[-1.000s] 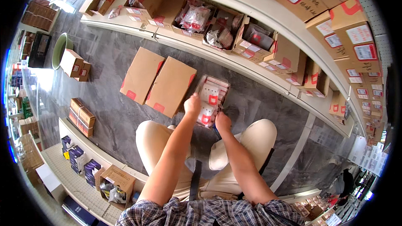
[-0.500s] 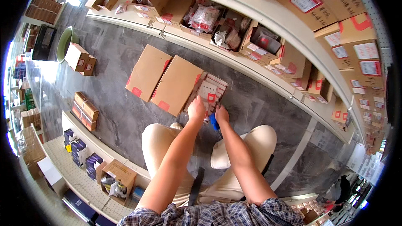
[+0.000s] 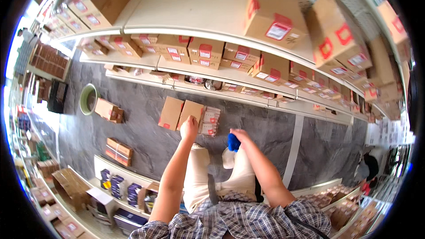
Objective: The person cleans inventory on shelves by taking cardboard boxes down and wiping them with a cloth.
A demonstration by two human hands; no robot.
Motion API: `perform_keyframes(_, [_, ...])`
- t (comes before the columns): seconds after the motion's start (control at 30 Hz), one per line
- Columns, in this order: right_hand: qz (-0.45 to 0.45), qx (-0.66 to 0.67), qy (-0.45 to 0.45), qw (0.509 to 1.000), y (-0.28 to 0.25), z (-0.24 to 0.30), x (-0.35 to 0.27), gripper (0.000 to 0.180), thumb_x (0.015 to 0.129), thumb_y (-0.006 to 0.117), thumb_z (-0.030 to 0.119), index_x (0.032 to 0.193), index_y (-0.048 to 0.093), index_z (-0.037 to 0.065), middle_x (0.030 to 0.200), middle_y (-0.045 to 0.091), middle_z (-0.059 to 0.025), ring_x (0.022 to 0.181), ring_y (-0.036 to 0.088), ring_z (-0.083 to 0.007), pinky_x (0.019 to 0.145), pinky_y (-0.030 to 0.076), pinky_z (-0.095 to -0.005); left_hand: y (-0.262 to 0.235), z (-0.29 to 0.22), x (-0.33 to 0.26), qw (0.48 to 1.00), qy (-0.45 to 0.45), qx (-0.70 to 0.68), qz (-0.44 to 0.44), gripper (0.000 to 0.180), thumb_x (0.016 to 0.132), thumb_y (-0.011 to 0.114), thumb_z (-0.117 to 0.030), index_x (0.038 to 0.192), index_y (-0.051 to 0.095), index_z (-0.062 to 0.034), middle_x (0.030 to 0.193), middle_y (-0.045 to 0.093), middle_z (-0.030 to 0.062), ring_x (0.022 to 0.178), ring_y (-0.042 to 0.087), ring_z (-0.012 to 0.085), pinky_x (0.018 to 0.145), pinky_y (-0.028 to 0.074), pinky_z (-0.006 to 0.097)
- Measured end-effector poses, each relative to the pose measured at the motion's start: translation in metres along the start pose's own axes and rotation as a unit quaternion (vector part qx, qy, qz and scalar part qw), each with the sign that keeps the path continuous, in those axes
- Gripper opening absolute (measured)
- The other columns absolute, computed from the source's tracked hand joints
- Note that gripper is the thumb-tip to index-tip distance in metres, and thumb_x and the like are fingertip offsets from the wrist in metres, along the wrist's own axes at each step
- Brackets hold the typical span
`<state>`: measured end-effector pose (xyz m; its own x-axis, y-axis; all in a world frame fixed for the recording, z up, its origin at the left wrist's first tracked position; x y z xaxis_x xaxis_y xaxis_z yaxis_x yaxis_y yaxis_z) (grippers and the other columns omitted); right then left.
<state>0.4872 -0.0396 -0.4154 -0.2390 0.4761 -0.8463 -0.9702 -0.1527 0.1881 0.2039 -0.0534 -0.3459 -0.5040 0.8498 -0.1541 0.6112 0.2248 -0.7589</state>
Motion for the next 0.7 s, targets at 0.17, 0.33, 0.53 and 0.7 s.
perform_keyframes(0.17, [-0.103,0.077,-0.240,0.962,0.031,0.131,-0.096,0.012,0.082,0.068,0.017,0.087,0.065,0.007,0.075,0.061,-0.0016,0.065,0.056,-0.0111,0.058,0.046,-0.0263,-0.114,-0.132,0.028,0.987,0.158,-0.023,0.000,0.015,0.089,0.050,-0.022,0.091,0.058,-0.0096,0.078,0.064,0.0166,0.072,0.062,0.0367,0.062,0.048,0.047])
perform_keyframes(0.33, [-0.176,0.087,-0.426,0.883,0.040,0.236,-0.187,0.017,0.084,0.054,0.003,0.099,0.060,0.003,0.078,0.057,-0.0013,0.067,0.053,-0.0080,0.059,0.043,-0.0233,-0.177,-0.258,0.028,0.957,0.273,-0.097,-0.008,0.012,0.088,0.053,-0.015,0.095,0.058,-0.0077,0.082,0.063,0.0148,0.073,0.060,0.0360,0.064,0.048,0.045])
perform_keyframes(0.53, [-0.355,-0.121,-0.554,0.743,0.015,0.356,-0.267,0.062,0.075,0.065,0.016,0.130,0.040,0.001,0.119,0.053,-0.0210,0.112,0.051,-0.0327,0.096,0.039,-0.0405,-0.182,-0.359,0.040,0.921,0.364,-0.139,-0.025,0.034,0.083,0.056,-0.005,0.117,0.047,-0.0041,0.107,0.055,0.0176,0.093,0.056,0.0348,0.078,0.047,0.042])
perform_keyframes(0.7, [-0.349,-0.178,-0.543,0.743,-0.006,0.410,-0.253,0.078,0.072,0.065,0.023,0.138,0.031,0.000,0.132,0.045,-0.0247,0.124,0.043,-0.0358,0.103,0.034,-0.0394,-0.165,-0.416,0.065,0.908,0.386,-0.111,-0.118,0.064,0.082,0.061,-0.009,0.136,0.028,-0.0014,0.129,0.039,0.0250,0.118,0.041,0.0408,0.098,0.039,0.045])
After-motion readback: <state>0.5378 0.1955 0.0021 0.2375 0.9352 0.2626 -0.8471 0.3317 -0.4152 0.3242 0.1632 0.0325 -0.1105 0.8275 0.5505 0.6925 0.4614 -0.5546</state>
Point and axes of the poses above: each hand's wrist, its own x-axis towards the middle knuckle, its own y-axis out of the palm, z = x × y, the point moved 7 cm from there along x, towards the middle knuckle
